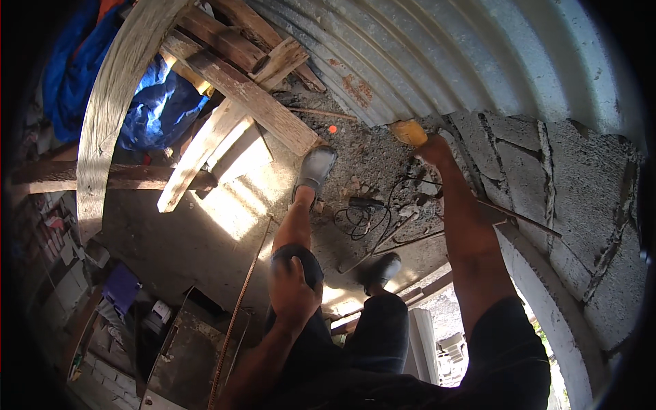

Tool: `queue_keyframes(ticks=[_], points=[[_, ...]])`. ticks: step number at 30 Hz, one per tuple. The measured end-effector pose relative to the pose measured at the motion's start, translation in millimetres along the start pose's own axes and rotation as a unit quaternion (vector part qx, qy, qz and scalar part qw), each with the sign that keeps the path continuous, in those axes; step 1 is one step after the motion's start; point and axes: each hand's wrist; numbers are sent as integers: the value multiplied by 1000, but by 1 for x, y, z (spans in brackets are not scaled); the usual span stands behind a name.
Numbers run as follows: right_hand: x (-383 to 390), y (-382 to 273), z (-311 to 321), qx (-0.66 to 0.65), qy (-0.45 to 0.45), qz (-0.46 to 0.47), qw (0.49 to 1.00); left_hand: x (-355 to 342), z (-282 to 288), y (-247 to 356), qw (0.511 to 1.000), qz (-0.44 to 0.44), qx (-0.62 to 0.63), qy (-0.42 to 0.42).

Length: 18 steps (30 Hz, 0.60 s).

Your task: The person picks up a power drill and uses it to break up concrete debris on the ground. They hold the drill with both hands while leaning over to apply pressure to the surface.

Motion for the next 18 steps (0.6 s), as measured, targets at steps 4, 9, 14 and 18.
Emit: queue_keyframes(ticks=[4, 9, 14, 18], points=[[5, 13, -4, -15, -19, -11, 1000, 0, 3, 1, 1000, 6, 7, -3], [27, 54, -65, -70, 54, -8, 996, -3, 1, 12, 1000, -5, 21, -3], [70, -3, -97, -102, 124, -23, 987, 0, 3, 0, 1000, -3, 2, 3], [76, -1, -84, -96, 121, -37, 987, -2, 6, 5, 1000, 3, 15, -20]])
Point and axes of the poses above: each hand's wrist, its own x-axis away from the middle knuckle, its own z-axis out of the back of the hand, y = z × x, and after that the axes turned 9 degrees about y, right-handed
